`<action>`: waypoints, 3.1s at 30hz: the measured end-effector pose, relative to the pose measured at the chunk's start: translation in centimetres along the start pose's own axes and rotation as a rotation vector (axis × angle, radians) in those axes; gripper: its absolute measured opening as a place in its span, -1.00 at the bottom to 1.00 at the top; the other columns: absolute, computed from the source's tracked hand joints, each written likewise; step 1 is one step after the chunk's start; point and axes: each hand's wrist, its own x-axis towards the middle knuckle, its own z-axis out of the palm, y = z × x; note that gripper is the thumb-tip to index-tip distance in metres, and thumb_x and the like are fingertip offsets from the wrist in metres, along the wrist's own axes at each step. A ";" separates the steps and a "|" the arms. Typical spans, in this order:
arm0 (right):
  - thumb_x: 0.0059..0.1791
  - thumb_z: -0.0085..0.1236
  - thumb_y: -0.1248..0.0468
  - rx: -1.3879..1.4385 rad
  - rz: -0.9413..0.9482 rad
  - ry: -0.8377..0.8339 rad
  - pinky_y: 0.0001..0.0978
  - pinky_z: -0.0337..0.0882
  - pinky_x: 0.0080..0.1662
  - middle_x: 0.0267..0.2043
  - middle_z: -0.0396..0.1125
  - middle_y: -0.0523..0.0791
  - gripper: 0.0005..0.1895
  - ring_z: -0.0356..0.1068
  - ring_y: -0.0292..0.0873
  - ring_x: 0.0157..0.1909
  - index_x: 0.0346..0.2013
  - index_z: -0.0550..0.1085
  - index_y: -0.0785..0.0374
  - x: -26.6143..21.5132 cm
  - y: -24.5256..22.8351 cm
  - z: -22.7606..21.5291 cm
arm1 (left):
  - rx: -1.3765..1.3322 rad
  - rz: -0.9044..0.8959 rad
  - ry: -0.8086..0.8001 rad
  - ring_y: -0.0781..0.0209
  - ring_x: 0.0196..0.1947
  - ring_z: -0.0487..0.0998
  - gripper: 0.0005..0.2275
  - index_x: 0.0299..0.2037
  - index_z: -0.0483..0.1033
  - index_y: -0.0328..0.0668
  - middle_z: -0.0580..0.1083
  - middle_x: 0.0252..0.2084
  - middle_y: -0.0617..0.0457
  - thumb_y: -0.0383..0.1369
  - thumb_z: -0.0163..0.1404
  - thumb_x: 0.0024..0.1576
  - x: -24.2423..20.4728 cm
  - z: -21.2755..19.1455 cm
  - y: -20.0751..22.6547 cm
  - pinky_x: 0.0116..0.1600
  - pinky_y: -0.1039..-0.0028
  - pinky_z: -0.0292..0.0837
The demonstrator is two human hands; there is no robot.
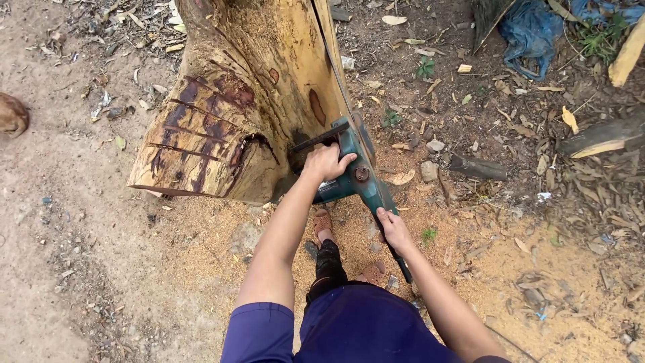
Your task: Using an electric hand saw to cut a slice from a large wooden stump on the ground.
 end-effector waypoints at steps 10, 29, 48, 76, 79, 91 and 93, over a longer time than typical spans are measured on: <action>0.10 -0.20 -0.32 -0.102 0.006 -0.008 -0.32 0.32 -0.49 -0.80 0.28 -0.06 -0.28 0.37 -0.08 -0.67 -0.51 0.52 0.23 -0.3 2.1 -0.5 | -0.035 0.004 -0.026 -0.31 0.07 0.57 -0.33 0.04 0.42 -0.24 0.56 -0.06 -0.27 0.26 -0.38 0.19 -0.8 1.6 0.1 0.15 -0.03 0.44; 0.08 -0.19 -0.32 -0.114 0.036 -0.012 -0.32 0.32 -0.43 -0.82 0.26 -0.07 -0.31 0.38 -0.08 -0.64 -0.54 0.50 0.18 -2.2 1.8 -0.7 | -0.030 -0.002 -0.056 -0.30 0.08 0.56 -0.33 0.02 0.41 -0.22 0.55 -0.04 -0.28 0.28 -0.37 0.17 -0.8 3.8 0.4 0.15 -0.04 0.45; 0.08 -0.16 -0.27 -0.068 0.076 -0.026 -0.38 0.30 -0.53 -0.84 0.25 -0.06 -0.36 0.35 -0.11 -0.69 -0.55 0.46 0.18 -4.3 1.1 -0.9 | -0.063 -0.004 -0.092 -0.29 0.09 0.56 -0.33 0.02 0.42 -0.24 0.56 -0.05 -0.27 0.26 -0.38 0.19 -1.3 5.0 0.7 0.16 -0.03 0.45; 0.09 -0.20 -0.28 -0.126 -0.026 -0.050 -0.36 0.36 -0.49 -0.83 0.27 -0.07 -0.34 0.41 -0.11 -0.67 -0.57 0.46 0.16 3.0 -11.9 0.8 | 0.048 -0.014 0.077 -0.36 0.18 0.49 -0.29 0.09 0.44 -0.27 0.50 0.04 -0.43 0.28 -0.38 0.19 4.7 -6.7 -1.2 0.23 -0.04 0.38; 0.08 -0.22 -0.33 -0.120 -0.008 -0.047 -0.38 0.35 -0.53 -0.84 0.26 -0.06 -0.29 0.40 -0.09 -0.69 -0.53 0.50 0.20 3.9 -13.6 1.1 | 0.086 -0.022 0.113 -0.31 0.09 0.55 -0.30 0.00 0.47 -0.17 0.55 -0.06 -0.33 0.33 -0.40 0.17 5.4 -8.8 -2.1 0.15 -0.03 0.45; 0.09 -0.19 -0.30 -0.065 -0.002 -0.031 -0.38 0.34 -0.55 -0.77 0.28 -0.02 -0.29 0.36 -0.10 -0.71 -0.47 0.52 0.27 3.4 -10.2 1.1 | 0.046 -0.035 0.061 -0.29 0.09 0.56 -0.32 -0.02 0.46 -0.17 0.56 -0.04 -0.27 0.32 -0.38 0.16 4.4 -7.1 -1.6 0.15 -0.04 0.45; 0.09 -0.17 -0.28 -0.042 -0.002 -0.030 -0.37 0.34 -0.55 -0.73 0.30 0.00 -0.30 0.35 -0.11 -0.71 -0.45 0.52 0.29 2.9 -9.4 1.1 | 0.036 -0.034 0.041 -0.30 0.11 0.54 -0.32 -0.01 0.45 -0.18 0.55 -0.02 -0.27 0.30 -0.38 0.16 3.7 -6.6 -1.2 0.17 -0.04 0.44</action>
